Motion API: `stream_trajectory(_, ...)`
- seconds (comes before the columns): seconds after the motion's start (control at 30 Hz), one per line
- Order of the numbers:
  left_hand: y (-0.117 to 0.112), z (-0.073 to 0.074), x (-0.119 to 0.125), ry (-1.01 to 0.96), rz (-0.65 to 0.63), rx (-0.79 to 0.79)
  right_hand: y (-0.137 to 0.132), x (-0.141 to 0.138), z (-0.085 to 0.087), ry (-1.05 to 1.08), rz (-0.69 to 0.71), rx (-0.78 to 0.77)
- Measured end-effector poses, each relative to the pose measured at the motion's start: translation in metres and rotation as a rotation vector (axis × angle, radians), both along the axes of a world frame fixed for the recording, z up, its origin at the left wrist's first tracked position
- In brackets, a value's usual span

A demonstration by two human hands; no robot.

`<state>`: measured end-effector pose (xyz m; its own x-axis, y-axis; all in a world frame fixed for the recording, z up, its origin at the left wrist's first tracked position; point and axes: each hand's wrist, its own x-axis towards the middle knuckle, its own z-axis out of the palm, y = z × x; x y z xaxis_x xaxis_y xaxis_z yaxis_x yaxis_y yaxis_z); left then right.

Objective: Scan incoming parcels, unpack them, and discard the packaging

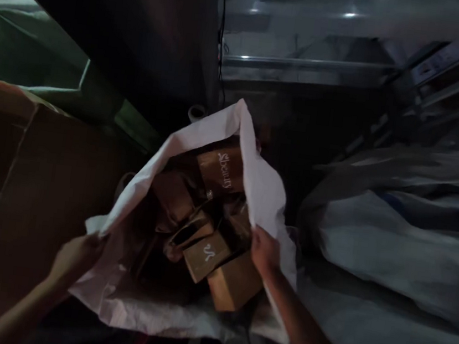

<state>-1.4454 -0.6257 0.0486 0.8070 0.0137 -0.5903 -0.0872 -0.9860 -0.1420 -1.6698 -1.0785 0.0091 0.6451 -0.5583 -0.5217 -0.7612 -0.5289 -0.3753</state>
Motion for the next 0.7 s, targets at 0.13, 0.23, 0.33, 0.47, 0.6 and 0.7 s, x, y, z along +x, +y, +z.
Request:
stream_trajectory(0.13, -0.008, -0.014, -0.012, 0.173, -0.135, 0.094, 0.098, 0.062, 0.004, -0.092, 0.25, 0.142)
stream_trajectory(0.23, 0.016, -0.011, -0.003, 0.139, -0.072, 0.106, 0.127, 0.103, 0.014, -0.089, 0.367, 0.174)
stream_trajectory(0.33, 0.038, -0.006, 0.008, 0.153, -0.014, 0.058, 0.135, 0.124, 0.015, -0.024, 0.372, 0.16)
stream_trajectory(0.47, 0.013, -0.003, 0.007, 0.029, -0.082, -0.021, 0.135, 0.129, 0.003, 0.052, 0.366, 0.131)
stream_trajectory(0.6, -0.091, -0.014, 0.0, -0.418, -0.1, -0.443, 0.132, 0.139, -0.014, 0.08, 0.356, 0.135)
stream_trajectory(0.7, -0.202, -0.045, 0.009, -0.331, 0.011, -0.742, 0.131, 0.152, -0.03, 0.075, 0.375, 0.173)
